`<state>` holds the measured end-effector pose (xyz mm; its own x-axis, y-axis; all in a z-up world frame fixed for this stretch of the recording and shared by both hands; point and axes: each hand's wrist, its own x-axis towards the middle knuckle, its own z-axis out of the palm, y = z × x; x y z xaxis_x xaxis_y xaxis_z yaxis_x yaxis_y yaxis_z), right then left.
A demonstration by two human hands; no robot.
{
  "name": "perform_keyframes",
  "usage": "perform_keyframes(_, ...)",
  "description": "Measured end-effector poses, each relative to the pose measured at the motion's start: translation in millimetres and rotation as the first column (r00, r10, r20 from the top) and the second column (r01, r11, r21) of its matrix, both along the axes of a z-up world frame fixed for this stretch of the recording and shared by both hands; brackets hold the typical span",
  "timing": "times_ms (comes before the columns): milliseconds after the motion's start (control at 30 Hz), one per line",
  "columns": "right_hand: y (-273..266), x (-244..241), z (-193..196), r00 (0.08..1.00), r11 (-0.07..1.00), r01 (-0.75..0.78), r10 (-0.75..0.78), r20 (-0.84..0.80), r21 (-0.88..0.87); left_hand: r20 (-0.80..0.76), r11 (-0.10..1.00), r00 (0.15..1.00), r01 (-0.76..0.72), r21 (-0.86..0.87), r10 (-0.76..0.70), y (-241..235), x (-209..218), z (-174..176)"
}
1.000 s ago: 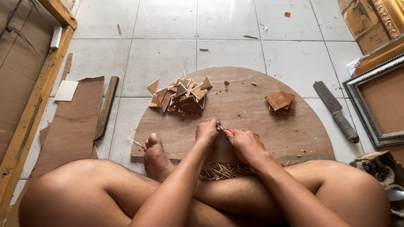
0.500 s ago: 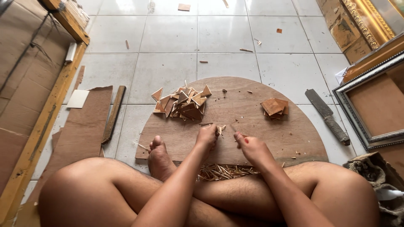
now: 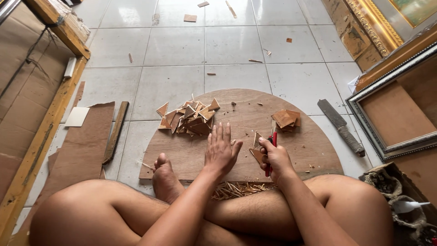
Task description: The person sits on the floor and uses a small knife to carve thin wooden pieces into smaller shapes. They repeatedly hold the wood, shave off thin strips, and place the finished pieces into a pile on a round wooden board.
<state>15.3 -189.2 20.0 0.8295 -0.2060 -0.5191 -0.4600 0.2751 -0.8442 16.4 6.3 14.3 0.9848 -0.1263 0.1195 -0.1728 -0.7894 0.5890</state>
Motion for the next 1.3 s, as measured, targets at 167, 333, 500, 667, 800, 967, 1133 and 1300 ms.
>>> perform_keyframes(167, -3.5, 10.3, -5.6, 0.994, 0.994, 0.108, -0.108, 0.017, -0.026, -0.183, 0.879, 0.95, 0.305, 0.367, -0.254, 3.5, -15.9, -19.4)
perform_keyframes(333, -0.1, 15.2, -1.9, 0.989, 0.989, 0.148, -0.147, 0.022, -0.021, -0.508, 0.727, 0.785, 0.574, 0.377, -0.356, 4.4, -42.2, 34.3)
perform_keyframes(500, 4.9, 10.6, 7.0, 0.997, 0.997, 0.07, -0.07, 0.013, -0.035, -0.707, 0.746, 0.482, 0.658, -0.096, -0.517, 7.3, -43.7, 59.2)
perform_keyframes(667, 11.9, 7.1, 11.4, 0.996, 0.997, -0.08, 0.079, -0.036, -0.01, -0.592, 0.886, 0.727, 0.048, -0.462, -0.349, 12.6, -4.4, 1.6)
perform_keyframes(800, 17.1, -1.0, 7.5, 0.961, 0.965, -0.261, 0.261, -0.089, 0.016, -0.623, 0.598, 0.724, -0.369, -0.712, -0.295, -1.1, 3.6, -37.5)
perform_keyframes(967, 21.1, 4.4, 5.8, 0.943, 0.945, -0.324, 0.318, -0.101, -0.045, -0.578, 0.471, 0.797, -0.447, -0.76, -0.176, -9.3, 11.3, -50.9)
perform_keyframes(1133, 31.1, 11.2, 4.9, 0.92, 0.92, -0.385, 0.376, -0.109, -0.076, -0.682, 0.322, 0.712, -0.615, -0.72, -0.165, -5.8, 16.7, -44.8)
perform_keyframes(1300, 34.8, 10.5, 7.3, 0.875, 0.862, -0.484, 0.476, -0.088, -0.153, -0.79, 0.262, 0.612, -0.768, -0.585, 0.031, -10.0, 16.8, -22.6)
